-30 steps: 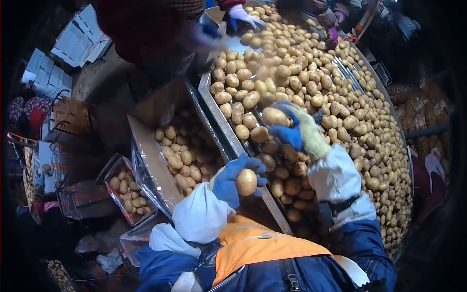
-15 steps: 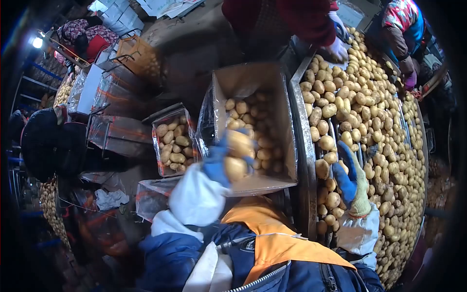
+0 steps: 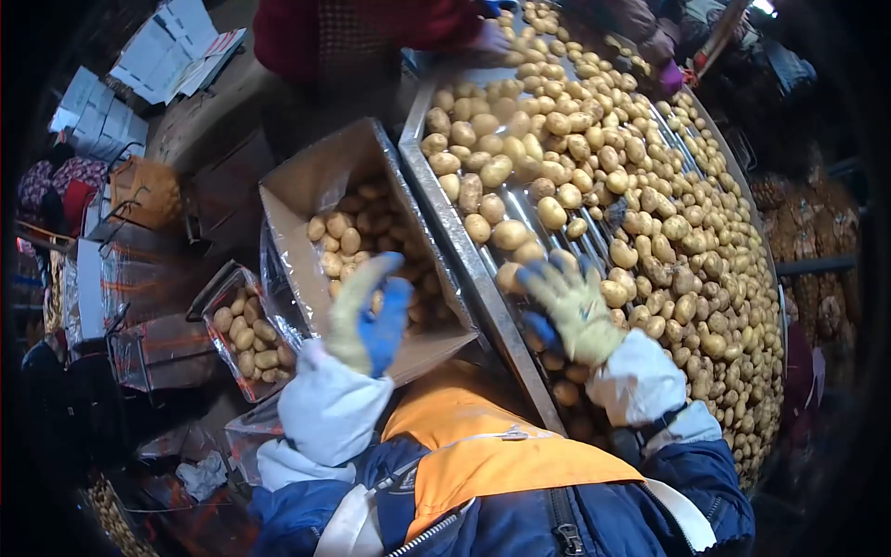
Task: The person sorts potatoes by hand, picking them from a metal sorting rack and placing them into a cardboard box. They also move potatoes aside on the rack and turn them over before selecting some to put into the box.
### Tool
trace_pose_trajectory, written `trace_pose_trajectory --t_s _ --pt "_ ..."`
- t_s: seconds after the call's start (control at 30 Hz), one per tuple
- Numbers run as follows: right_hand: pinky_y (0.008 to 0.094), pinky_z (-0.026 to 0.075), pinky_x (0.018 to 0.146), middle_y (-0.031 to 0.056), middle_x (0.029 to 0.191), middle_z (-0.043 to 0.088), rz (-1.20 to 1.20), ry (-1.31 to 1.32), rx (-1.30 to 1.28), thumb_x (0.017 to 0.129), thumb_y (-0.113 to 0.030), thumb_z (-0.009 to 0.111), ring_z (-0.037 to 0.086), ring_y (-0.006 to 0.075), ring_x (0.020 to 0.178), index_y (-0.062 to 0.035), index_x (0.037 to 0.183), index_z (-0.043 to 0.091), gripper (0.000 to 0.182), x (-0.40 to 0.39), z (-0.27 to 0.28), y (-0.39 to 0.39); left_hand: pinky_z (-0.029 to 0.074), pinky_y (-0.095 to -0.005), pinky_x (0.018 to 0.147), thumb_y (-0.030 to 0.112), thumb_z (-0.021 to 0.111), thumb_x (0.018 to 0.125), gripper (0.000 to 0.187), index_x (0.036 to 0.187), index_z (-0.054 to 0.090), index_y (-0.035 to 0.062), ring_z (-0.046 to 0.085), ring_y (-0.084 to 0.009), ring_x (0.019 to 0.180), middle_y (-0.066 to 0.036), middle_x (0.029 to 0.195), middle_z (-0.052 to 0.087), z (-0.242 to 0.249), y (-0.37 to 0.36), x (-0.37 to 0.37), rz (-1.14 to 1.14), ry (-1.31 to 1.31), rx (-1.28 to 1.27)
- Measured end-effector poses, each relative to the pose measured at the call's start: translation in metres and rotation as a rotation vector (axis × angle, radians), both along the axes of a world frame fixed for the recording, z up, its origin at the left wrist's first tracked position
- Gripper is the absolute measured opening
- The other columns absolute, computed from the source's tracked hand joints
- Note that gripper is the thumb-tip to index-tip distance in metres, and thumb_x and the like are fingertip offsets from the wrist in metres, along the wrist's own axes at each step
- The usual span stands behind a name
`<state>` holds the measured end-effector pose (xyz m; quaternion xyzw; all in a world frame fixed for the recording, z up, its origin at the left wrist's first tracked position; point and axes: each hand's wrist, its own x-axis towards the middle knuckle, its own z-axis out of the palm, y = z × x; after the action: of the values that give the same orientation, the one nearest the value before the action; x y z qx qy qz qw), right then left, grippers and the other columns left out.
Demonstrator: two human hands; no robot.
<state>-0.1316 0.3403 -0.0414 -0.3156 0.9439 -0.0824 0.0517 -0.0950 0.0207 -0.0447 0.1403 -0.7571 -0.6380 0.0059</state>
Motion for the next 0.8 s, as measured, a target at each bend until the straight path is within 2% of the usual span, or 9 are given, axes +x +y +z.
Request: trace_pose_trajectory --t_s 0.03,0.07,0.23,0.37,0.47,0.57,0.73,0.77,0.8 --pt "0.0647 0.023 0.119 0.0188 0.143 0.055 -0.110 0.062 0.081 0.095 -0.038 0.063 0.044 0.0438 0.139 -0.0126 0.145 0.054 0.057 -0.013 -0.013 0.013 0.052 -0.0237 0.084 0.007 0.070 0.100 0.034 0.134 0.067 0.0063 0.065 -0.0124 0.097 -0.006 0.113 0.070 -0.007 0.012 -0.008 -0.161 0.284 -0.234" --pt "0.0643 0.022 0.119 0.0183 0.143 0.056 -0.221 0.126 0.160 0.096 -0.041 0.062 0.045 0.0437 0.138 -0.0129 0.145 0.054 0.057 -0.026 -0.024 0.029 0.053 -0.0280 0.089 0.008 0.069 0.100 0.031 0.131 0.067 0.0045 0.066 -0.0157 0.102 -0.008 0.113 0.071 -0.005 0.031 -0.011 -0.177 0.266 -0.060" --pt "0.0563 0.034 0.105 0.0135 0.131 0.063 -0.493 0.098 0.435 0.096 -0.044 0.064 0.055 0.0360 0.123 -0.0116 0.123 0.070 0.043 -0.065 0.011 0.097 0.055 -0.0327 0.086 0.010 0.072 0.097 0.032 0.129 0.067 0.0057 0.069 -0.0227 0.101 -0.015 0.116 0.070 -0.020 0.054 -0.026 -0.302 0.465 -0.338" --pt "0.0473 0.054 0.083 0.0160 0.107 0.073 -0.387 0.162 -0.111 0.093 -0.023 0.067 0.069 0.0379 0.095 -0.0118 0.128 0.067 0.037 -0.073 0.028 0.064 0.055 -0.0438 0.085 0.005 0.071 0.091 0.037 0.127 0.064 0.0042 0.067 -0.0383 0.097 -0.019 0.112 0.068 0.005 0.083 -0.067 -0.505 0.638 -0.468" --pt "0.0497 0.053 0.089 0.0186 0.108 0.072 -0.321 -0.073 -0.033 0.094 -0.013 0.058 0.069 0.0379 0.106 -0.0110 0.124 0.065 0.031 -0.090 0.013 0.033 0.052 -0.0492 0.081 0.004 0.068 0.088 0.035 0.122 0.061 0.0030 0.063 -0.0401 0.091 -0.018 0.099 0.064 -0.004 0.103 -0.100 -0.619 0.560 -0.577" --pt "0.0486 0.054 0.085 0.0211 0.101 0.070 -0.316 -0.104 0.118 0.097 -0.012 0.051 0.069 0.0381 0.104 -0.0048 0.122 0.058 0.027 -0.097 0.013 -0.005 0.048 -0.0472 0.091 0.015 0.064 0.088 0.033 0.121 0.064 0.0105 0.063 -0.0334 0.098 -0.012 0.103 0.065 -0.033 0.124 -0.113 -0.563 0.514 -1.099" --pt "0.0465 0.054 0.079 0.0180 0.107 0.068 -0.415 0.119 0.289 0.095 -0.012 0.055 0.070 0.0356 0.097 -0.0027 0.142 0.049 0.049 -0.064 -0.032 0.004 0.052 -0.0405 0.097 0.012 0.052 0.094 0.031 0.122 0.061 0.0037 0.065 -0.0326 0.105 -0.016 0.108 0.068 0.027 0.080 -0.093 -0.990 0.733 -0.836" --pt "0.0479 0.054 0.078 0.0182 0.109 0.068 -0.383 0.064 0.193 0.093 -0.015 0.061 0.070 0.0355 0.098 -0.0032 0.144 0.049 0.054 -0.068 -0.027 0.010 0.052 -0.0415 0.097 0.014 0.055 0.095 0.026 0.115 0.066 0.0003 0.065 -0.0325 0.107 -0.019 0.106 0.068 0.021 0.084 -0.093 -0.977 0.253 -0.268" --pt "0.0492 0.053 0.078 0.0184 0.110 0.068 -0.348 0.009 0.095 0.091 -0.018 0.067 0.070 0.0354 0.099 -0.0037 0.145 0.048 0.060 -0.072 -0.022 0.016 0.052 -0.0415 0.097 0.014 0.055 0.095 0.026 0.115 0.066 0.0003 0.065 -0.0325 0.107 -0.019 0.106 0.068 0.020 0.086 -0.097 -0.978 0.256 -0.268"
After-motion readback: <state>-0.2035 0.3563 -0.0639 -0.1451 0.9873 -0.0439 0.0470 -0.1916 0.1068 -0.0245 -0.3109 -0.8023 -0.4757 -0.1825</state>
